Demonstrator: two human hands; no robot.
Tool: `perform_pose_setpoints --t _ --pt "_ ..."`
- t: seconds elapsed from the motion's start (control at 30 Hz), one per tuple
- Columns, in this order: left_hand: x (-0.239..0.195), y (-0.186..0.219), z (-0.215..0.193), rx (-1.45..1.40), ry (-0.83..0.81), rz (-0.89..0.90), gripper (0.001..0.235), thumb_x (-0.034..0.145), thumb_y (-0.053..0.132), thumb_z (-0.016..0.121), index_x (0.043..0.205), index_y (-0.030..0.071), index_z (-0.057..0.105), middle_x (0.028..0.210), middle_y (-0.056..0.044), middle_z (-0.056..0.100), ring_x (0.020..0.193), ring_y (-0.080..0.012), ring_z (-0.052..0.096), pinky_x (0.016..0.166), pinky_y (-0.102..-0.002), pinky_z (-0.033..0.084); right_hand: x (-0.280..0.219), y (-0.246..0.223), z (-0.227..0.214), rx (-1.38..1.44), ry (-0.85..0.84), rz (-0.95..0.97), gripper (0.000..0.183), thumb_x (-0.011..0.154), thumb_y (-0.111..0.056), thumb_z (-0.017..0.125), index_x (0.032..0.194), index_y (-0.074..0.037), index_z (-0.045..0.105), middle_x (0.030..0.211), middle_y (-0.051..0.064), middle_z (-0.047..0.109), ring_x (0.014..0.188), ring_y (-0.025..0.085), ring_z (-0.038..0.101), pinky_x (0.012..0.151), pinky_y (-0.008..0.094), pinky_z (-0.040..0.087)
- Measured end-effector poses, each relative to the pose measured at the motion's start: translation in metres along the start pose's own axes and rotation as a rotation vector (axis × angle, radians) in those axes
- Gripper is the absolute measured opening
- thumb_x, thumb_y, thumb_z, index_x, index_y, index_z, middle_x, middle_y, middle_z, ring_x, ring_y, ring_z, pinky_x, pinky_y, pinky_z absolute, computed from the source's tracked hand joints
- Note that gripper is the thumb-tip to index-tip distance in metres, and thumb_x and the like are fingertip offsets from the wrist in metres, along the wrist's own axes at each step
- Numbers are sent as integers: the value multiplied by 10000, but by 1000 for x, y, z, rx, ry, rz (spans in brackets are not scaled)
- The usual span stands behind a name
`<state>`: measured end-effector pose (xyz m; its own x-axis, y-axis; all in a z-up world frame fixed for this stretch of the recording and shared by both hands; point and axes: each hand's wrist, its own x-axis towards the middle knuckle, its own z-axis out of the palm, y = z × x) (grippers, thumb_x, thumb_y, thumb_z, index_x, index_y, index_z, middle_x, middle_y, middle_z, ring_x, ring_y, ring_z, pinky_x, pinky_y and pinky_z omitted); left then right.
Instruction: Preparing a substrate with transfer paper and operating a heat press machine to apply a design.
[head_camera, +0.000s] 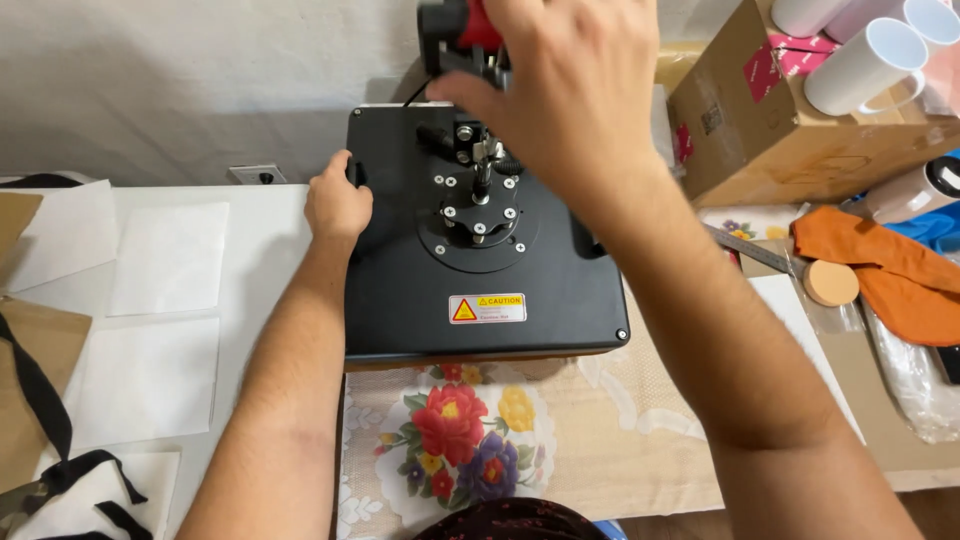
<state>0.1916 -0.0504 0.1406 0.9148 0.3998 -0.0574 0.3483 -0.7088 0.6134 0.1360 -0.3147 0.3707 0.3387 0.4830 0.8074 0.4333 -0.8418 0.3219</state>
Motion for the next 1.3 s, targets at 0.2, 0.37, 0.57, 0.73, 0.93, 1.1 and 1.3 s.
perform_pose_setpoints --t 0.2,0.37,0.57,0.73,0.93,1.1,1.3 --pt "-2 -1 2 26 -15 -10 580 872 117 527 1436 254 514 1178 -189 654 1061 -423 620 882 -513 514 -52 -43 -35 23 -109 114 337 1047 -328 617 774 -182 483 637 -39 473 550 162 447 472 340 301" --pt "-2 -4 9 43 -16 -27 546 861 97 527 1384 251 527 1097 -153 684 992 -392 646 812 -488 538 -98 -73 -44 78 -286 135 543 1057 -586 398 721 -174 509 594 -33 501 493 167 537 629 363 494" --pt "-6 -4 12 93 13 63 551 910 107 616 1450 125 509 1236 -256 670 1142 -397 659 956 -548 524 -138 -95 -29 124 -571 24 490 593 -479 835 827 -97 637 709 105 626 667 318 662 993 514 459" --pt "-9 -3 11 100 15 45 555 913 110 616 1455 127 500 1237 -256 673 1144 -393 661 959 -542 522 -140 -98 -37 165 -421 -10 636 602 -671 811 735 -89 591 666 94 564 651 291 629 924 426 465" --pt "-11 -3 8 109 0 45 536 919 120 601 1444 124 496 1216 -260 681 1125 -397 671 950 -541 527 -155 -101 -33 336 -361 128 680 874 -751 534 709 -91 541 612 76 537 587 271 641 771 388 527" --pt "-9 0 6 102 -31 52 537 927 129 587 1452 120 472 1232 -269 672 1137 -393 667 958 -537 529 -165 -107 -18 251 -173 175 571 861 -680 586 624 -177 457 558 24 472 521 231 583 709 353 522" --pt "-13 2 5 81 -14 56 523 924 131 577 1439 109 489 1218 -274 676 1119 -420 673 955 -545 526 -167 -107 -15 227 -138 167 561 848 -669 595 603 -188 443 552 12 453 513 211 565 693 339 518"
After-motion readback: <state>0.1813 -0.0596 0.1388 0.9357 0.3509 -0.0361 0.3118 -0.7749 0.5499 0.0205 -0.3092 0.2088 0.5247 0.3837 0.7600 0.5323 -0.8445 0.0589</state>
